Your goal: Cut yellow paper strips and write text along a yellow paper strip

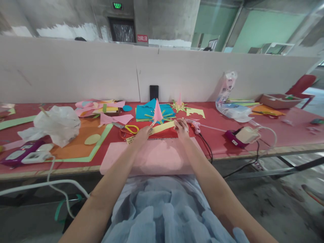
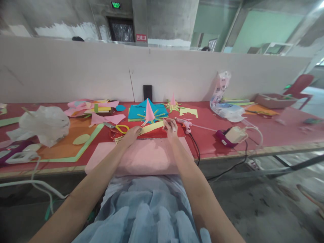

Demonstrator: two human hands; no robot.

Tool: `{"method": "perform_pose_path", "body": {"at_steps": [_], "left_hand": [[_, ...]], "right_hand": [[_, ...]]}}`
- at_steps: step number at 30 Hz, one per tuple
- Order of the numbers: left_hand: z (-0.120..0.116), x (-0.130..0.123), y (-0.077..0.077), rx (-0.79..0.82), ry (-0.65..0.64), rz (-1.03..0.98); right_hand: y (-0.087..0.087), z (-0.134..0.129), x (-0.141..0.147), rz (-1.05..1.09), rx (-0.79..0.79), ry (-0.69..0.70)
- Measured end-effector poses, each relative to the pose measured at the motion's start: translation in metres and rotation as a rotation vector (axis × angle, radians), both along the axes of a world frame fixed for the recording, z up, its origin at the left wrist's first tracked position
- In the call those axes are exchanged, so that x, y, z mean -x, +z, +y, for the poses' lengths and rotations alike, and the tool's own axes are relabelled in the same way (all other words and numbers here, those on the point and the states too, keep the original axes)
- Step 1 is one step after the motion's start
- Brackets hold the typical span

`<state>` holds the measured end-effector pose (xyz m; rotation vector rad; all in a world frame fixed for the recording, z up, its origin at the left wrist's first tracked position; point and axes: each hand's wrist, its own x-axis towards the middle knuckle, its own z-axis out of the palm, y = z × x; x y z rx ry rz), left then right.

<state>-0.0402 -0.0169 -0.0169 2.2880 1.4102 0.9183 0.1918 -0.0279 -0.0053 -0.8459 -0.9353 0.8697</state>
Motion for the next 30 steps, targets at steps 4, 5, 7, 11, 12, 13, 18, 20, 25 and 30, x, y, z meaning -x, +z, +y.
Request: {"method": "perform_pose_path", "body": {"at_steps": [4, 5, 7, 11, 12, 13, 18, 20, 25, 30], "left_hand": [[-0.008, 0.000, 0.006, 0.012, -0.017, -0.062], [-0.010, 0.000, 0.008, 0.019, -0.026, -0.075], [-0.012, -0.001, 0.010, 0.034, -0.041, -0.098], [-0.012, -0.002, 0.011, 0.018, -0.057, -0.106], [-0.011, -0.002, 0.011, 0.006, -0.058, -0.102], [-0.011, -0.002, 0.011, -0.001, -0.058, -0.099], [-0.009, 0.000, 0.009, 0.066, -0.020, -0.122], [-0.007, 0.001, 0.008, 0.076, -0.010, -0.127], [-0.005, 0.003, 0.006, 0.048, -0.094, -0.100], [-0.005, 0.003, 0.008, 0.002, -0.108, -0.048]], "right_hand": [[0.003, -0.003, 0.002, -0.018, -0.006, 0.031], [0.004, -0.004, 0.003, -0.037, -0.006, 0.038], [0.006, -0.007, 0.005, -0.078, 0.004, 0.044], [0.008, -0.011, 0.008, -0.110, 0.020, 0.044], [0.008, -0.011, 0.008, -0.110, 0.013, 0.045], [0.008, -0.010, 0.008, -0.109, 0.004, 0.044], [0.003, -0.006, 0.005, -0.112, -0.014, 0.015], [0.002, -0.004, 0.004, -0.117, -0.020, 0.006], [-0.001, -0.001, 0.003, -0.123, -0.060, -0.042], [-0.002, 0.002, 0.003, -0.168, -0.083, -0.091]]}}
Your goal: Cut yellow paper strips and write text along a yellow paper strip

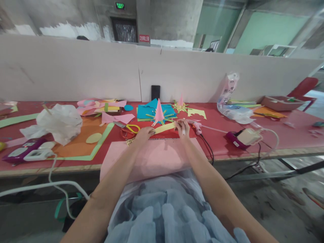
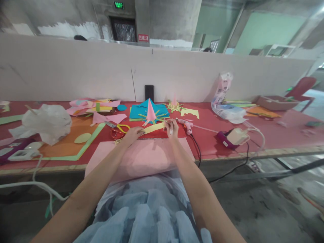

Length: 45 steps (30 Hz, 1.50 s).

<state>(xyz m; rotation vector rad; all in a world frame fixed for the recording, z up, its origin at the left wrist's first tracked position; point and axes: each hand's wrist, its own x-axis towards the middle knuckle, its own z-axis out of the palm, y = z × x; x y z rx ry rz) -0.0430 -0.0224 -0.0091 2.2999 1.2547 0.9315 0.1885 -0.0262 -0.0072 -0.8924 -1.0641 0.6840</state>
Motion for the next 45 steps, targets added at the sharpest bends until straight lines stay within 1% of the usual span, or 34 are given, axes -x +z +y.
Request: {"method": "perform_pose_path", "body": {"at_steps": [6, 9, 12, 15, 17, 19, 21, 23, 25, 28, 31, 34, 38, 41, 45], "left_hand": [[0.001, -0.002, 0.001, 0.024, 0.135, 0.059], [0.001, -0.004, 0.001, 0.025, 0.152, 0.073], [0.001, -0.003, 0.002, 0.029, 0.159, 0.067], [0.001, -0.001, 0.003, 0.016, 0.163, 0.044], [0.001, 0.000, 0.003, -0.009, 0.161, 0.025], [0.001, 0.001, 0.003, -0.034, 0.155, 0.001], [0.002, 0.000, 0.004, -0.049, 0.149, -0.023], [0.001, 0.000, 0.004, -0.054, 0.129, -0.039], [0.000, -0.001, 0.003, -0.043, 0.092, -0.053], [-0.003, -0.002, 0.003, -0.010, 0.005, -0.065], [-0.007, -0.003, 0.003, -0.005, -0.049, -0.040], [-0.008, -0.004, 0.005, -0.015, -0.035, 0.002], [-0.006, -0.004, 0.004, -0.008, -0.006, 0.034], [-0.003, -0.003, 0.003, -0.002, 0.022, 0.037], [-0.003, -0.004, 0.002, 0.017, 0.048, 0.024]], "right_hand": [[0.003, -0.005, 0.004, -0.089, -0.016, -0.107], [0.005, -0.010, 0.006, -0.146, -0.050, -0.161], [0.006, -0.010, 0.007, -0.172, -0.057, -0.164], [0.007, -0.008, 0.006, -0.067, -0.010, -0.084], [0.007, -0.007, 0.005, 0.023, 0.063, -0.014], [0.008, -0.008, 0.006, 0.055, 0.141, 0.071], [0.010, -0.011, 0.008, 0.014, 0.193, 0.185], [0.011, -0.015, 0.010, -0.083, 0.224, 0.308], [0.011, -0.018, 0.012, -0.181, 0.258, 0.361], [0.008, -0.019, 0.013, -0.234, 0.302, 0.316], [0.004, -0.016, 0.013, -0.223, 0.291, 0.285], [0.000, -0.011, 0.012, -0.223, 0.250, 0.269], [-0.001, -0.009, 0.012, -0.197, 0.207, 0.216], [0.002, -0.010, 0.012, -0.188, 0.203, 0.193], [0.008, -0.012, 0.009, -0.161, 0.211, 0.215]]}}
